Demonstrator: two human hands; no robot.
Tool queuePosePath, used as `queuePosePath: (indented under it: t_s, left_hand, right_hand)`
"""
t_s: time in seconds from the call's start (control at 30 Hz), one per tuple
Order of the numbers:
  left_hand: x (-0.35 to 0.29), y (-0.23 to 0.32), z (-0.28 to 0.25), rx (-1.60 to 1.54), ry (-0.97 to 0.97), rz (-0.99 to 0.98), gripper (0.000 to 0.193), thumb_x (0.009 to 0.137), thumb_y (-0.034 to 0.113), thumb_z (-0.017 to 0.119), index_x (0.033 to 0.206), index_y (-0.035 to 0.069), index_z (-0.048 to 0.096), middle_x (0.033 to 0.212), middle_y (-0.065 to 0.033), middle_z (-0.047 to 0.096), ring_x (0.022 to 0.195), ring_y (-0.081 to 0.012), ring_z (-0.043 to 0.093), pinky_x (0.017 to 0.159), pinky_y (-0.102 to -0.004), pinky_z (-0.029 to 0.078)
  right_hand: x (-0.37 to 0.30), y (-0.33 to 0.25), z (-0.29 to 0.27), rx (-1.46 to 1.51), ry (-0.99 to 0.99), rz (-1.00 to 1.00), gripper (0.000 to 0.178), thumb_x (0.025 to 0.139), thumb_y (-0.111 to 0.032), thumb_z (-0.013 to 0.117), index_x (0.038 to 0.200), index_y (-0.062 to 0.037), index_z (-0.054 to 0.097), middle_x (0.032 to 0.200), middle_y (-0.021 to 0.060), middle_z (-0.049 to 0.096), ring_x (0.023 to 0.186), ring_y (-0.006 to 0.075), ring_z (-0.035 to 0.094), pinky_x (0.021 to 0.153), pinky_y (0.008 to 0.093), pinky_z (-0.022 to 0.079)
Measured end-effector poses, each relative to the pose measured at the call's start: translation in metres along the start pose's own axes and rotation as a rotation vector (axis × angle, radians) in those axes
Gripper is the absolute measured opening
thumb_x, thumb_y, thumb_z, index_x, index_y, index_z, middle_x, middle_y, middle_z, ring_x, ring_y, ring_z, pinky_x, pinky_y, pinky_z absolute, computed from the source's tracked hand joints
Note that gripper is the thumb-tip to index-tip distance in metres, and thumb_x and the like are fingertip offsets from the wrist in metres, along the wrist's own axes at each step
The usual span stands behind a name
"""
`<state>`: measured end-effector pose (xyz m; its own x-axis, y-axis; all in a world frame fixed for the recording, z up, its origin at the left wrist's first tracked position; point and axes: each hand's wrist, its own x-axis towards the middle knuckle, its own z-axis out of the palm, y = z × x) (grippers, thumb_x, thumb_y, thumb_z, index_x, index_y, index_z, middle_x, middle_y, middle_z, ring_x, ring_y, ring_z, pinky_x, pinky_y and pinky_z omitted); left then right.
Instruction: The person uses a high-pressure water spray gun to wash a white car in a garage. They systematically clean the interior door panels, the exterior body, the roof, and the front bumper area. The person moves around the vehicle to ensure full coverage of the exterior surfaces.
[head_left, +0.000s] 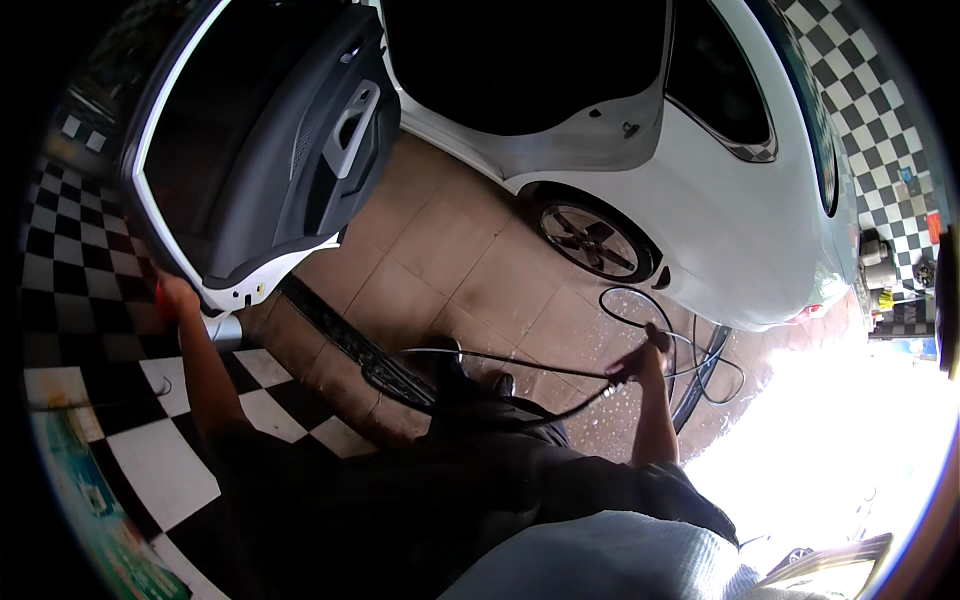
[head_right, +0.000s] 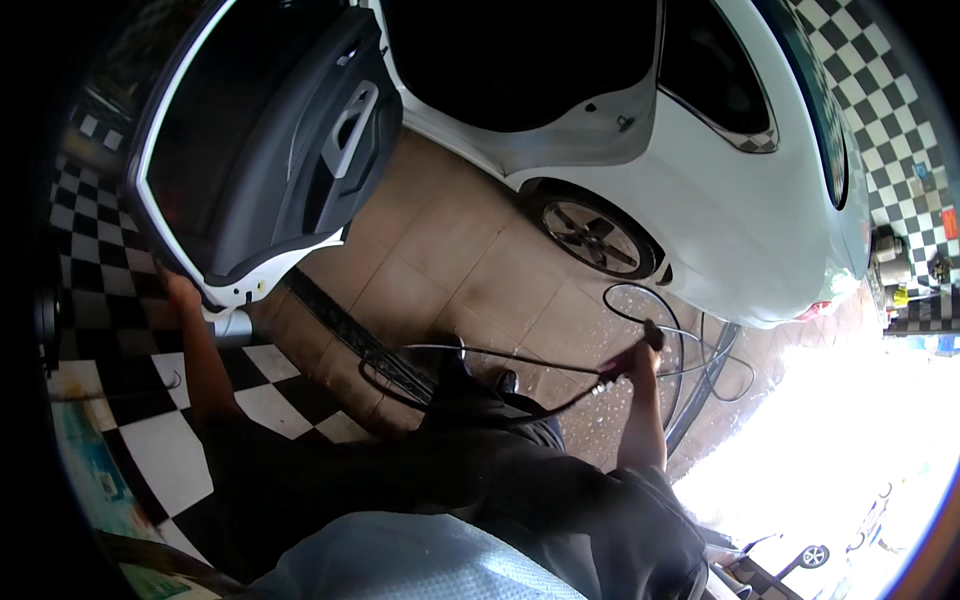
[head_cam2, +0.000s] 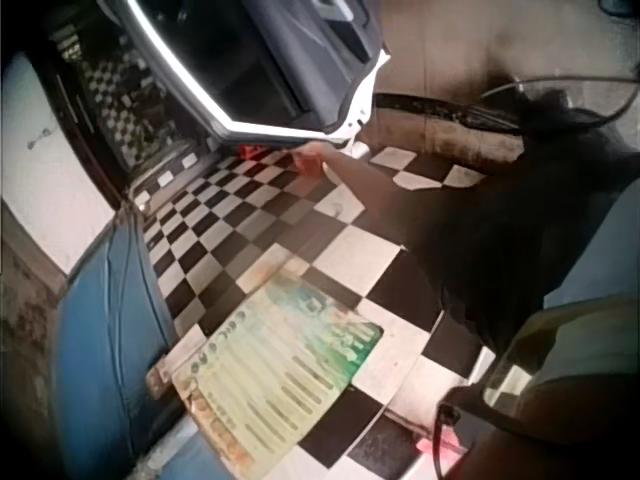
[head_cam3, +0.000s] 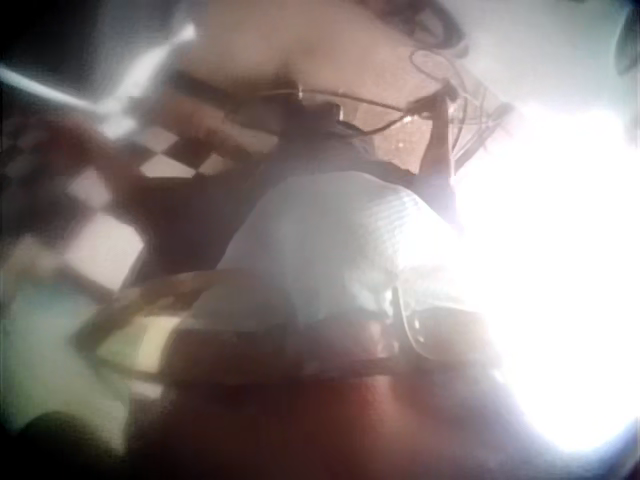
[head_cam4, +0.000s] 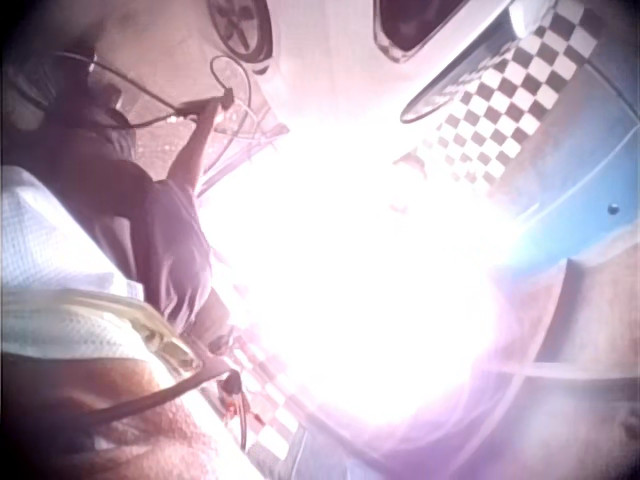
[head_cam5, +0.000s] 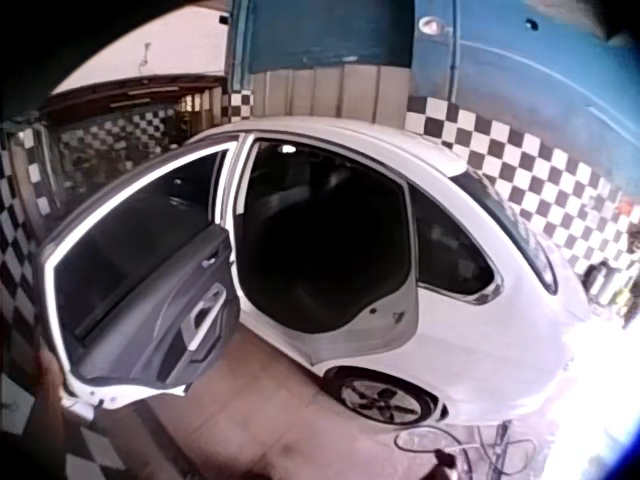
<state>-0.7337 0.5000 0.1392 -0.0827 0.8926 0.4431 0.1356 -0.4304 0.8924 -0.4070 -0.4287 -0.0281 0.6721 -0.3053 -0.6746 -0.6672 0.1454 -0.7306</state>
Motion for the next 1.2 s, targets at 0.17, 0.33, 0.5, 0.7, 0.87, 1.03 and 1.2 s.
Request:
queuePosePath:
  t_s: [0.17,0.33,0.5,0.7,0.87,1.03,1.2]
  left_hand:
    - [0.038,-0.03,-0.062,-0.02,-0.033,-0.043,0.054,0.101,0.04,0.033,0.127,-0.003,0.05,0.128,-0.0113,0.054,0.114,-0.0206,0.049,0.103,-0.0313,0.034]
    - [-0.145,0.025,0.057,-0.073,-0.148,-0.341,0.058,0.1,0.04,0.034,0.133,-0.007,0.042,0.136,-0.0171,0.047,0.122,-0.0263,0.046,0.106,-0.0347,0.031]
    - [-0.363,0.205,0.152,-0.416,-0.934,-0.536,0.066,0.099,0.05,0.035,0.144,0.002,0.03,0.149,-0.0115,0.032,0.136,-0.0228,0.031,0.114,-0.0362,0.022]
    - [-0.472,0.257,0.209,-0.06,-1.895,0.142,0.07,0.095,0.052,0.046,0.145,0.006,0.03,0.148,-0.0146,0.034,0.136,-0.0263,0.035,0.108,-0.0379,0.033]
    - [-0.512,0.079,0.082,0.574,-2.178,0.141,0.051,0.094,0.049,0.049,0.121,0.008,0.06,0.107,-0.0179,0.065,0.098,-0.0314,0.063,0.088,-0.0398,0.046]
    - [-0.462,-0.003,-0.088,0.753,-2.047,0.969,0.037,0.096,0.021,0.049,0.131,0.011,0.051,0.073,-0.0131,0.058,0.071,-0.0262,0.061,0.059,-0.0368,0.045]
    - [-0.431,-0.008,-0.102,0.471,-2.045,0.405,0.025,0.089,0.027,0.064,0.102,0.006,0.066,0.075,-0.0107,0.062,0.069,-0.0239,0.061,0.059,-0.0363,0.046]
  right_hand:
    - [-0.055,0.013,-0.056,0.038,-0.162,-0.232,0.029,0.089,-0.023,0.056,0.109,-0.0017,0.054,0.059,0.0062,0.054,0.055,0.0142,0.055,0.058,0.0274,0.05]
    - [-0.015,0.078,-0.098,0.04,-0.281,-0.052,0.052,0.088,-0.019,0.052,0.135,0.002,0.043,0.093,0.011,0.059,0.074,0.0161,0.058,0.064,0.0314,0.049]
    - [-0.001,0.082,-0.009,0.089,-0.218,0.096,0.052,0.067,-0.003,0.056,0.118,-0.0082,0.058,0.066,0.0013,0.041,0.054,0.0159,0.045,0.05,0.03,0.043]
    - [0.02,0.069,0.042,-0.029,-0.219,0.163,0.005,0.07,-0.007,0.058,0.07,-0.0091,0.054,0.065,0.0066,0.053,0.058,0.0216,0.055,0.054,0.035,0.049]
    - [0.013,0.068,0.089,-0.04,-0.239,0.027,0.008,0.072,-0.008,0.062,0.07,-0.0066,0.054,0.059,0.0072,0.052,0.047,0.0222,0.055,0.045,0.033,0.05]
    - [-0.025,0.019,0.166,-0.119,-0.534,-0.124,0.008,0.072,-0.004,0.062,0.075,-0.0034,0.055,0.057,0.007,0.051,0.046,0.0214,0.053,0.045,0.0341,0.05]
    - [-0.105,-0.071,0.251,-0.386,-0.55,-0.685,0.019,0.069,-0.008,0.066,0.085,0.0006,0.06,0.067,0.0031,0.056,0.059,0.0169,0.057,0.053,0.0318,0.046]
